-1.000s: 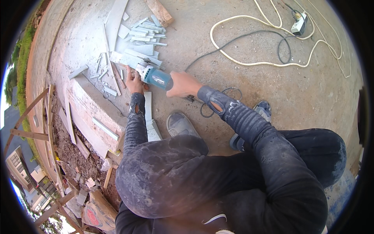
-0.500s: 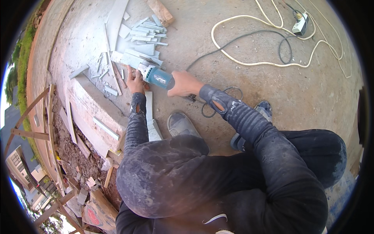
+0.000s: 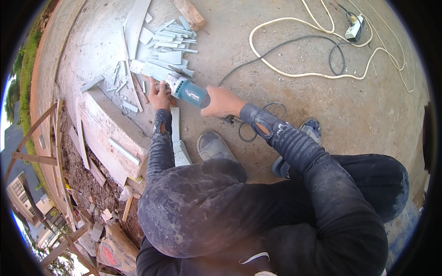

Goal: The person positions stone tiles on the ground and cuts them using an angle grinder, handling the tiles one at a time.

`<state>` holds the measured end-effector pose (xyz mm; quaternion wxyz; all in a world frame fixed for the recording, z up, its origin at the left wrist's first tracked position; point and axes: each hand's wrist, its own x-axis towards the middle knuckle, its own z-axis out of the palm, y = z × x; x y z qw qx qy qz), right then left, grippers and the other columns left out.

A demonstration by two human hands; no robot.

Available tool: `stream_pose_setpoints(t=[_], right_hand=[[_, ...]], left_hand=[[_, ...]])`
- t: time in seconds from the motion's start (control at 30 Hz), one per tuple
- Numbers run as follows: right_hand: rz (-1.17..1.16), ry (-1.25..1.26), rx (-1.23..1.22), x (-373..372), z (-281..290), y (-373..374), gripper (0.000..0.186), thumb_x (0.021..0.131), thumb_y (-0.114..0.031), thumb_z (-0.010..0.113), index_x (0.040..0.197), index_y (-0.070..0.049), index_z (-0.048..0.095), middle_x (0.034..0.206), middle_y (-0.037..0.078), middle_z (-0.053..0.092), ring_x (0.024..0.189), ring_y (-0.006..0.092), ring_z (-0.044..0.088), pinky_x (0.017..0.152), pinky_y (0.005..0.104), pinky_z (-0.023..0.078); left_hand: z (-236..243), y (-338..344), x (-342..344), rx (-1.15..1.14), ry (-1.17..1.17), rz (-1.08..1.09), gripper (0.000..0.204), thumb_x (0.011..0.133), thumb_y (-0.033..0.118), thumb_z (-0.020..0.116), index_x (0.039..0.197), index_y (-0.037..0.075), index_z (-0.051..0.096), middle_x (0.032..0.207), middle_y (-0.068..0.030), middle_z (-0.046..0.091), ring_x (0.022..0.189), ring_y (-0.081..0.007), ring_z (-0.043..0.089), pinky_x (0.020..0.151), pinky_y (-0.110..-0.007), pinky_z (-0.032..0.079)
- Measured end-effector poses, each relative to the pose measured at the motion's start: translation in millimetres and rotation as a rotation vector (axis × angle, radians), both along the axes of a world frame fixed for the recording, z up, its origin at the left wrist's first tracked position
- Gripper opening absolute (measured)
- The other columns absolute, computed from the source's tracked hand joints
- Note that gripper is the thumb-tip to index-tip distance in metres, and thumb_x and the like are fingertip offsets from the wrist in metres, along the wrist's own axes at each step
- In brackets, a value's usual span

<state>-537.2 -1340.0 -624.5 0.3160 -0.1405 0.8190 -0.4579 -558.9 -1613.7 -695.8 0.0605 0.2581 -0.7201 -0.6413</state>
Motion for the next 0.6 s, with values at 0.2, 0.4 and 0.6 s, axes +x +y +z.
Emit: stream_pose_setpoints(t=[0.2, 0.4, 0.6], right_hand=[[-0.008, 0.006, 0.021, 4.8, 4.5, 0.8, 0.059, 0.065, -0.035, 0.071, 0.101, 0.009, 0.058, 0.091, 0.031, 0.065, 0.087, 0.0424, 0.065, 0.078, 0.0433, 0.052], [-0.036, 0.04, 0.085, -2.4, 24.8, -8.8, 0.056, 0.065, -0.034, 0.07, 0.098, 0.009, 0.058, 0.091, 0.03, 0.065, 0.087, 0.0422, 0.066, 0.078, 0.0443, 0.052], [-0.042, 0.045, 0.058, -22.3, 21.5, -35.8, 0.057, 0.065, -0.034, 0.071, 0.1, 0.009, 0.058, 0.093, 0.029, 0.066, 0.088, 0.0426, 0.066, 0.079, 0.0446, 0.053]], left_hand=[[6.4, 4.0, 1.2, 0.032, 0.023, -0.01, 0.067, 0.093, 0.013, 0.065, 0.151, 0.011, 0.031, 0.078, -0.003, 0.059, 0.06, -0.0079, 0.054, 0.048, -0.02, 0.043], [12.7, 9.5, -1.0, -0.105, -0.004, -0.029, 0.065, 0.095, 0.011, 0.061, 0.152, 0.011, 0.029, 0.073, 0.0002, 0.055, 0.054, -0.0062, 0.048, 0.042, -0.021, 0.04], [23.4, 20.2, 4.3, -0.071, -0.023, -0.013, 0.057, 0.092, -0.003, 0.055, 0.146, 0.005, 0.038, 0.106, -0.0081, 0.067, 0.085, -0.0123, 0.065, 0.067, -0.023, 0.054]])
